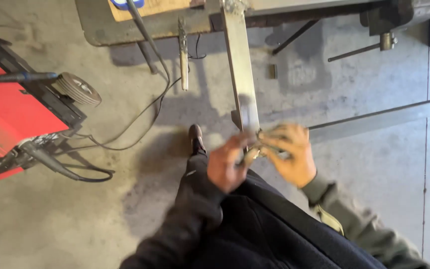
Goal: Cleaning and preparing the joints of a rectangular metal frame using an abrasive pad and a wire brush.
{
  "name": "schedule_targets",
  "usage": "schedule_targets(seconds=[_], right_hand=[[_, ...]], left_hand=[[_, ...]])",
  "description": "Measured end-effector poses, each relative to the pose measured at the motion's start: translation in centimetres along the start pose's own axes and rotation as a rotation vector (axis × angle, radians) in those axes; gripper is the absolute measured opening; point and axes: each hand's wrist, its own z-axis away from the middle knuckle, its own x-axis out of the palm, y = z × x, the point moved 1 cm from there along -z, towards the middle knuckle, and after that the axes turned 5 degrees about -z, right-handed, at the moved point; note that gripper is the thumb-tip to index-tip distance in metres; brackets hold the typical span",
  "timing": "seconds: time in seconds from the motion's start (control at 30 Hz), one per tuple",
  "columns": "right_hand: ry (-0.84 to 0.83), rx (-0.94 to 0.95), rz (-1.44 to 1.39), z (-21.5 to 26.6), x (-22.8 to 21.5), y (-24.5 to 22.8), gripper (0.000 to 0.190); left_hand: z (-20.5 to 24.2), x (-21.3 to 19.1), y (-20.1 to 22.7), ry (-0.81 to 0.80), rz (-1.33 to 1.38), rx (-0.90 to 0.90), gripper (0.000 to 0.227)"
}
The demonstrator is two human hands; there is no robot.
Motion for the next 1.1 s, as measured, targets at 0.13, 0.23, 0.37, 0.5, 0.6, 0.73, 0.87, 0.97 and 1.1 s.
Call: schedule_targets(seconds=[0.13,0.23,0.37,0.5,0.6,0.73,0.87,0.97,1.1], right_hand=[[0.021,0.003,-0.03,-2.4,-0.1,0.7,0.021],[0.029,0.012,0.0,-3.1,0.1,-0.3,0.022],[0.007,0.111,-0.016,1.0,0.6,-1.0,0.026],[-0.001,0.038,0.012,-1.4,0.4,-0.1,0.022],[0.025,0.042,0.005,1.1,1.0,-0.9,0.025],[0.017,-0.002,0.045,-1.5,0.4,0.8,0.021],[0.035,0.003,0.078,-1.7,0.5,-0.2,0.024],[-0.024,0.093,0.043,3.3,0.3,-2.0,0.027],[0.017,-0.074,0.044,-0.1,0.2,-0.6,0.025]], left_hand=[[-2.5,0.4,-1.8,-0.004,0.036,0.014,0.036],[-2.7,-0.3,-1.1,0.014,-0.011,0.01,0.028],[1.3,0.0,0.2,0.01,0.046,-0.059,0.024],[-0.2,-0.3,-2.1,-0.143,0.223,-0.166,0.042],[0.9,-0.9,-0.4,-0.072,0.182,-0.063,0.044],[-1.5,4.0,-0.4,0.478,-0.089,-0.074,0.036],[-1.4,1.3,-0.5,0.53,-0.24,0.06,0.038],[3.5,0.2,1.5,0.107,0.119,-0.092,0.027],[0.5,0.8,0.4,0.222,0.126,0.018,0.026]])
